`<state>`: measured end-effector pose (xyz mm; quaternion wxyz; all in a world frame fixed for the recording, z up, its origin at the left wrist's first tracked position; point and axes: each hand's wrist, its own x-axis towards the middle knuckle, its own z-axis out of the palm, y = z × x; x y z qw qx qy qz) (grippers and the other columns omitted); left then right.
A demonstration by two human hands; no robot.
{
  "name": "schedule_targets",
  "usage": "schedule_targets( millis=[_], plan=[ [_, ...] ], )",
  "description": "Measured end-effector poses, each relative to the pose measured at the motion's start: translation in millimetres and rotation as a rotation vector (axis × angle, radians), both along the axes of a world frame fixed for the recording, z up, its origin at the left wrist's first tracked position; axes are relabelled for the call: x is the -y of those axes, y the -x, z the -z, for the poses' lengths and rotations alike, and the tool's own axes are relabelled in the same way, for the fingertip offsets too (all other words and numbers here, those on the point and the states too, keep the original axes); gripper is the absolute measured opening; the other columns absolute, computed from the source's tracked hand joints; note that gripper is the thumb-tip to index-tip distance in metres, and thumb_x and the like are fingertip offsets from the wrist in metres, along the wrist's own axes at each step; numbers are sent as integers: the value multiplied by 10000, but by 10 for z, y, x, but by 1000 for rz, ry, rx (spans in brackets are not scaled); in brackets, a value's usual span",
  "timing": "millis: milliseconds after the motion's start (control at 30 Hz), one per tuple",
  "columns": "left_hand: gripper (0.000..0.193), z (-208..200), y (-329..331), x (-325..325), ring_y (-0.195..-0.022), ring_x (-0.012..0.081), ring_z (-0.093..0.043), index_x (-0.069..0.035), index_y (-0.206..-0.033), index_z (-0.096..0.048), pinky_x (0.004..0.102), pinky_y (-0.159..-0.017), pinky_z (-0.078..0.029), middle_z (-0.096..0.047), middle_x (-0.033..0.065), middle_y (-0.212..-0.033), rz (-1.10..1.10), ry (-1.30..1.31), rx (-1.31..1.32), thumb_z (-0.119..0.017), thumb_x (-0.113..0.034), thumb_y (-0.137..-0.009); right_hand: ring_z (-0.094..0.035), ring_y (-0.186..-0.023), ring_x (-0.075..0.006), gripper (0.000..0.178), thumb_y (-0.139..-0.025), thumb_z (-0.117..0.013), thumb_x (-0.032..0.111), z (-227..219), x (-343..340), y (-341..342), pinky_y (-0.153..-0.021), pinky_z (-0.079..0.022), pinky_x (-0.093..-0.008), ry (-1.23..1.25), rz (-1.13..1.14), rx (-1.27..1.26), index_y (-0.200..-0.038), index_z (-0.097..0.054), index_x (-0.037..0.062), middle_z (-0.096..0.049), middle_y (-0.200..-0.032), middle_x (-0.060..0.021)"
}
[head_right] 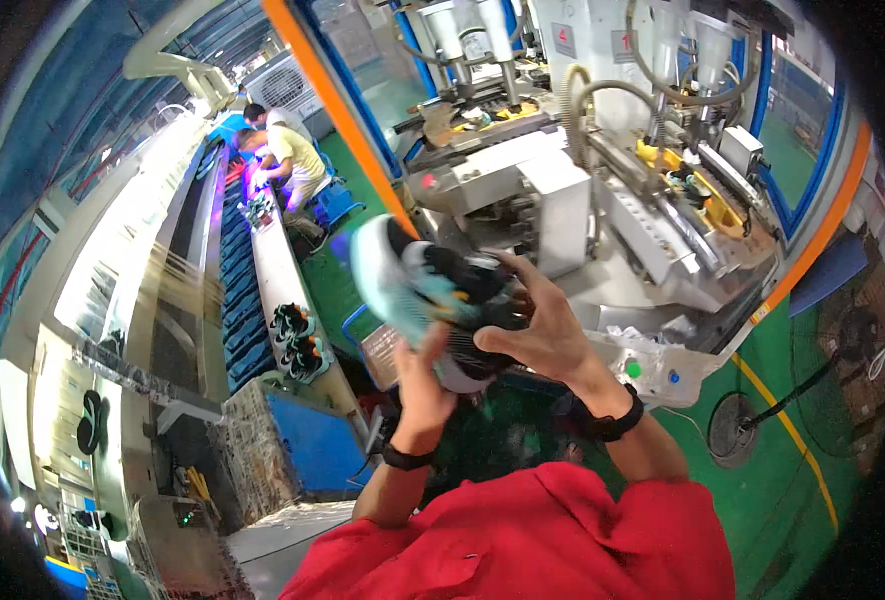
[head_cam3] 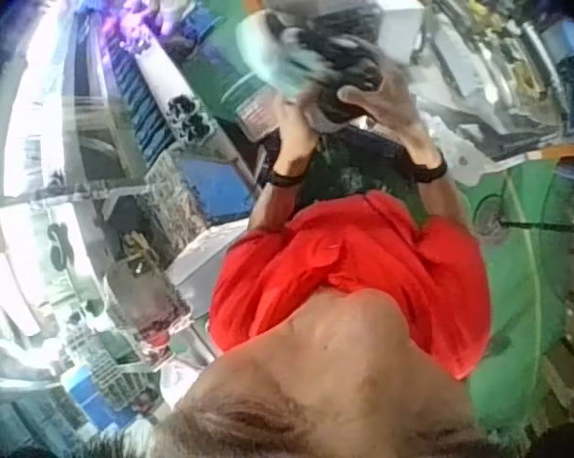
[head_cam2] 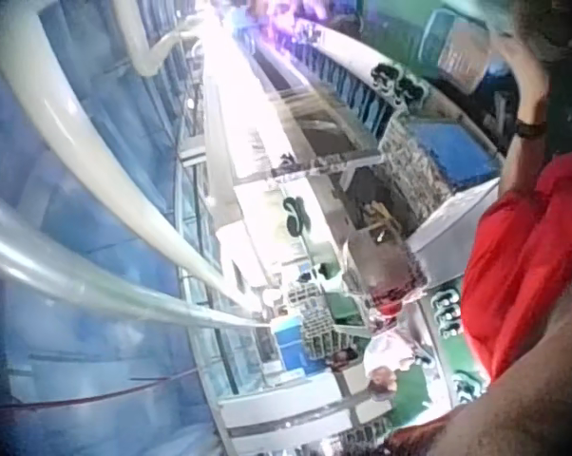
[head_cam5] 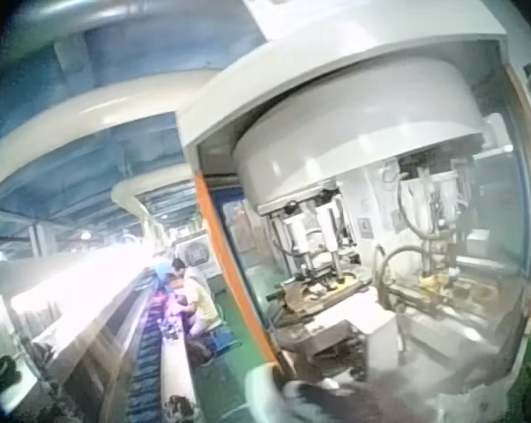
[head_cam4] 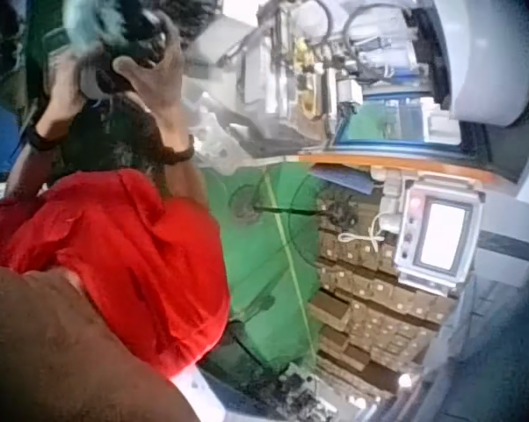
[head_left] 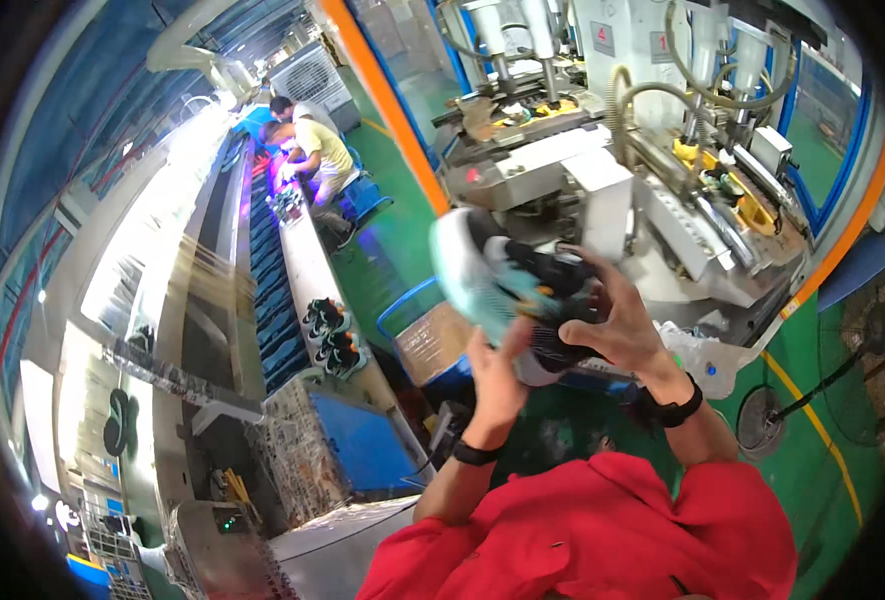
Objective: Operate a shoe manufacturing machine to press soles and process shoes along a conveyor belt.
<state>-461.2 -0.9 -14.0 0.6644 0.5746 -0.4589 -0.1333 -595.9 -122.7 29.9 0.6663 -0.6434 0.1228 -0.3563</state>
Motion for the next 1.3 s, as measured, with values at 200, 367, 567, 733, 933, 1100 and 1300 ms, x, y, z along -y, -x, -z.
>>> schedule_targets(
  millis=[200,367,567,733,933,1100,1300],
  plan=[
    [556,163,886,1416,-1006,167,-602,58,-1334,-457,323,-867,-493,-648,128,-1112,317,-365,-210,-627,-294,-938,-562,-1005,-123,649,-635,-754,24,826,1089,1021,-925,-448,-278,-129,430,-15,-1246,-537,12,-613,-1103,-56],
    [709,477,1174,2651,-1165,248,-565,75,-1421,-343,323,-916,-469,-534,222,-1325,535,-518,-240,-607,-373,-939,-583,-970,-151,620,-632,-740,142,1075,1775,1865,-905,-453,-279,-188,814,-152,-1206,-561,-8,-617,-1095,-81],
    [725,1233,1186,4511,-1077,334,-605,103,-1260,-467,372,-900,-469,-593,289,-1172,289,-622,-31,-718,-395,-796,-584,-974,-159,614,-686,-718,116,1013,2124,2344,-910,-456,-292,-103,1088,-182,-1257,-530,-7,-601,-1106,-76],
    [909,1778,934,5593,-1183,439,-523,145,-1375,-273,449,-996,-442,-470,333,-1329,108,-919,129,-735,-337,-757,-570,-1001,-160,602,-703,-680,81,871,2135,2496,-923,-450,-293,-49,1255,-355,-1276,-520,-10,-585,-1140,-79],
    [489,1682,574,5718,-953,441,-633,119,-1090,-520,463,-853,-515,-644,287,-986,20,-795,215,-679,-129,-700,-576,-982,-148,560,-718,-645,20,646,2650,2542,-905,-456,-273,95,1297,-515,-1265,-533,-26,-591,-1136,-76],
    [212,1321,158,4875,-787,231,-677,39,-956,-649,341,-747,-550,-682,135,-970,488,-621,-985,-696,-26,-761,-642,-837,-219,528,-683,-726,188,117,3977,1810,-745,-509,-317,168,1069,-953,-1126,-573,-54,-665,-946,-160],
    [383,406,-415,2786,-899,171,-642,51,-1139,-594,314,-829,-529,-654,90,-1030,462,-666,-931,-721,-104,-813,-679,-881,-295,477,-629,-777,263,513,4737,118,-747,-537,-374,215,566,-1253,-925,-634,-84,-675,-921,-229]
  ],
)
